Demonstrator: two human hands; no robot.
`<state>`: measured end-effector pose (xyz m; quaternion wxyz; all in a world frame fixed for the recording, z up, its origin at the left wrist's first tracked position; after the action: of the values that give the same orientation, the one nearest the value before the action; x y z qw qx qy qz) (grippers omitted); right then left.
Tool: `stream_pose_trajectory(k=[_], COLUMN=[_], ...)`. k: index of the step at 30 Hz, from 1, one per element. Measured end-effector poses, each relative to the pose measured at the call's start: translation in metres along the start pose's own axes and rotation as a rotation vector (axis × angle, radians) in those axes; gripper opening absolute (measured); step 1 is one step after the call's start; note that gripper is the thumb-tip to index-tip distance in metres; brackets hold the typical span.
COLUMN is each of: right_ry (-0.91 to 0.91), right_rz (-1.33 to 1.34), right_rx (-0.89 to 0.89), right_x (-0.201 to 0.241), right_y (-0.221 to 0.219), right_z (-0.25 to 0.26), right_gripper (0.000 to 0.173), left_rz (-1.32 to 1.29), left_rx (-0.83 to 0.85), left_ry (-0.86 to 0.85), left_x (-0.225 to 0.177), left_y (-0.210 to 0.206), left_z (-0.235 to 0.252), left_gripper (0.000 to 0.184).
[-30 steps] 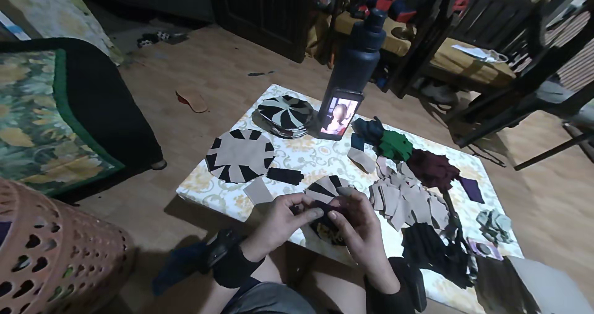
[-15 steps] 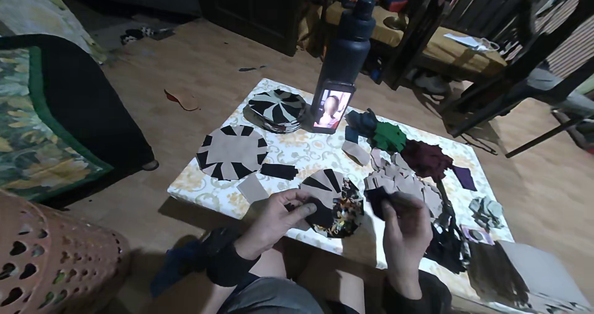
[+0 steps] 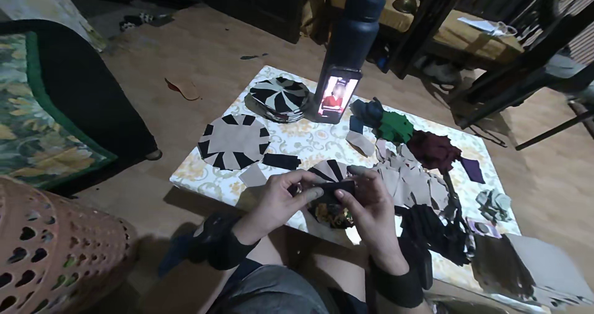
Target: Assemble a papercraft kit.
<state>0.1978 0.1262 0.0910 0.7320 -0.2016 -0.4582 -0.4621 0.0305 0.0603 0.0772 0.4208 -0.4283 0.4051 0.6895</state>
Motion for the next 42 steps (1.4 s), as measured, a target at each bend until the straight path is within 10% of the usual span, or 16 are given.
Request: stream_pose_trajectory(k=[13,21,33,42], right_ry=[-0.153,-0.137,-0.128,-0.141], right_rz=[-0.416,-0.381,-0.421,-0.451], right_rx=[0.235,0.194,0.191,0.187], right_x=[-0.06,-0.058,-0.058,-0.058], right_y=[-0.018,-0.019,-0.025,-0.024], right_z=[0.002,-0.003,-0.008,-0.008], right_gripper=[0.034,0.029,0.028,0.032], left_rz=[0.636,0.575,0.633,0.575], left_rx=[0.12,-0.141,0.117,-0.009], left_ry=[0.164,0.004,0.038,0.015], left_x=[0.041,0.037,0.047,0.046], left_y=[-0.014,0.013,-0.006,0.004], left_z=[-0.006,-0.007,-0.011,-0.014], left_gripper=[0.042,0.026,0.025,0.027])
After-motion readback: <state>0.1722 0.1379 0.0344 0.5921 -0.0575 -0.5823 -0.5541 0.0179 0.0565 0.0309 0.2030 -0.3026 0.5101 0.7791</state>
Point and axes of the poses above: each hand's wrist, its own z-axis towards the middle knuckle, its own y-axis out of the back of the hand, x = y × z, the point moved 8 cm from there along z, towards the middle knuckle, and after that the axes turned 6 degrees about y, right-handed, at the moved point
